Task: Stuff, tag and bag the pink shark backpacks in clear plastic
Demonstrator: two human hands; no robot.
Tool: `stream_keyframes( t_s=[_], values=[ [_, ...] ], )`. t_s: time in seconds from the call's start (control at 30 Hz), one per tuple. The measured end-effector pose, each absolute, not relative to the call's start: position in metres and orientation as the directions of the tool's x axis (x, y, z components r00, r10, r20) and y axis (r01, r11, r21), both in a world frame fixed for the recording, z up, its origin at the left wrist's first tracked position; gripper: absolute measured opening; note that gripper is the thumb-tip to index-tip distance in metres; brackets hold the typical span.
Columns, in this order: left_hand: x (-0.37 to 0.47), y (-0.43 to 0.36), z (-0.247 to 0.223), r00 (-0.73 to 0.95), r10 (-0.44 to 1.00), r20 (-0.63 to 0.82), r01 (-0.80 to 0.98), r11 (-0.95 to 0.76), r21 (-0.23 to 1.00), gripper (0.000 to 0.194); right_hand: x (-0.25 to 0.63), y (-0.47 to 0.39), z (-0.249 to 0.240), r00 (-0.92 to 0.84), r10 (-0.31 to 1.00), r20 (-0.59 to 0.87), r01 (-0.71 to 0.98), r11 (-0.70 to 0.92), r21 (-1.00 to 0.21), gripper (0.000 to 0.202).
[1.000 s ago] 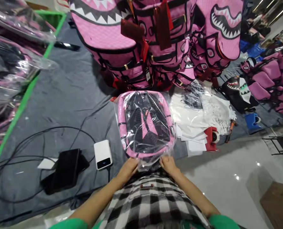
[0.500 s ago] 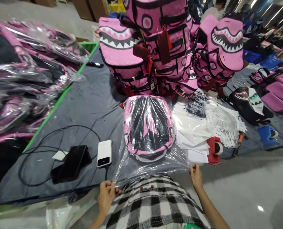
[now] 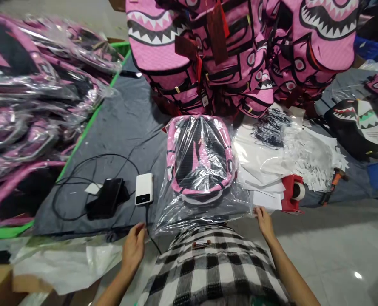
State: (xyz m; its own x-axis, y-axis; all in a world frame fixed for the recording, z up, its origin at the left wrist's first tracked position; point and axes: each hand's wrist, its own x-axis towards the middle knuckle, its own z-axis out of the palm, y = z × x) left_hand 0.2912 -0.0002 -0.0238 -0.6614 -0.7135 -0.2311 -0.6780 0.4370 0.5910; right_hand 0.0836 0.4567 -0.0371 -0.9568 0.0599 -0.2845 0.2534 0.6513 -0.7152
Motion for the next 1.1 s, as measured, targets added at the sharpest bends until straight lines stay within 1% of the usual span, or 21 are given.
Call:
stream_keyframes(
  t_s=[0.1, 0.2, 0.3, 0.37, 0.47, 0.5, 0.57, 0.67, 0.73, 0.8, 0.87, 0.97, 1.03, 1.07, 1.1],
  values=[
    [0.26, 0.001, -0.028, -0.658, -0.69, -0.302, -0.669, 0.35, 0.656, 0.054, 0.063, 0.427, -0.037, -0.953, 0.01, -0.303, 0.234, 0.661, -0.713, 0.069],
    [0.24, 0.003, -0.042, -0.649, -0.691, -0.319, -0.667, 0.314, 0.675, 0.06, 0.057, 0.409, -0.035, -0.957, 0.019, -0.289, 0.223, 0.686, -0.692, 0.072],
    [0.241, 0.007, -0.049, -0.651, -0.698, -0.298, -0.658, 0.324, 0.679, 0.053, 0.061, 0.407, -0.035, -0.962, 0.062, -0.267, 0.228, 0.719, -0.657, 0.068],
    [0.246, 0.007, -0.05, -0.66, -0.694, -0.288, -0.659, 0.35, 0.666, 0.042, 0.062, 0.407, -0.037, -0.966, 0.082, -0.246, 0.224, 0.741, -0.633, 0.064],
    [0.247, -0.003, -0.052, -0.65, -0.703, -0.287, -0.685, 0.38, 0.622, 0.026, 0.058, 0.407, -0.042, -0.969, 0.074, -0.234, 0.208, 0.754, -0.623, 0.062],
    [0.245, -0.008, -0.054, -0.645, -0.708, -0.288, -0.694, 0.386, 0.608, 0.025, 0.054, 0.408, -0.044, -0.968, 0.064, -0.243, 0.207, 0.751, -0.627, 0.062],
    [0.239, -0.021, -0.058, -0.654, -0.699, -0.288, -0.693, 0.402, 0.598, 0.029, 0.046, 0.412, -0.047, -0.961, 0.039, -0.274, 0.212, 0.74, -0.639, 0.064],
    [0.236, -0.037, -0.058, -0.722, -0.631, -0.286, -0.639, 0.448, 0.625, 0.038, 0.042, 0.427, -0.046, -0.95, 0.007, -0.311, 0.219, 0.724, -0.654, 0.068],
    [0.243, -0.045, -0.051, -0.767, -0.579, -0.277, -0.595, 0.478, 0.647, 0.036, 0.048, 0.442, -0.041, -0.953, 0.003, -0.304, 0.21, 0.727, -0.653, 0.068],
    [0.254, -0.051, -0.043, -0.852, -0.476, -0.218, -0.491, 0.584, 0.646, 0.036, 0.06, 0.456, -0.036, -0.969, -0.01, -0.248, 0.151, 0.77, -0.62, 0.064],
    [0.264, -0.056, -0.037, -0.937, -0.326, -0.125, -0.331, 0.72, 0.61, 0.045, 0.072, 0.466, -0.034, -0.988, -0.083, -0.127, -0.003, 0.846, -0.533, 0.057],
    [0.269, -0.063, -0.036, -0.994, -0.107, 0.014, -0.09, 0.891, 0.446, 0.055, 0.083, 0.471, -0.033, -0.959, -0.272, 0.078, -0.281, 0.887, -0.368, 0.042],
    [0.268, -0.068, -0.038, -0.999, 0.041, 0.035, 0.05, 0.938, 0.344, 0.059, 0.083, 0.47, -0.032, -0.921, -0.364, 0.14, -0.39, 0.849, -0.357, 0.034],
    [0.267, -0.07, -0.038, -0.992, 0.121, 0.019, 0.121, 0.941, 0.316, 0.06, 0.082, 0.469, -0.03, -0.904, -0.402, 0.145, -0.426, 0.822, -0.379, 0.031],
    [0.265, -0.072, -0.038, -0.983, 0.184, -0.011, 0.171, 0.931, 0.323, 0.059, 0.08, 0.468, -0.028, -0.891, -0.432, 0.137, -0.448, 0.79, -0.42, 0.03]
  ],
)
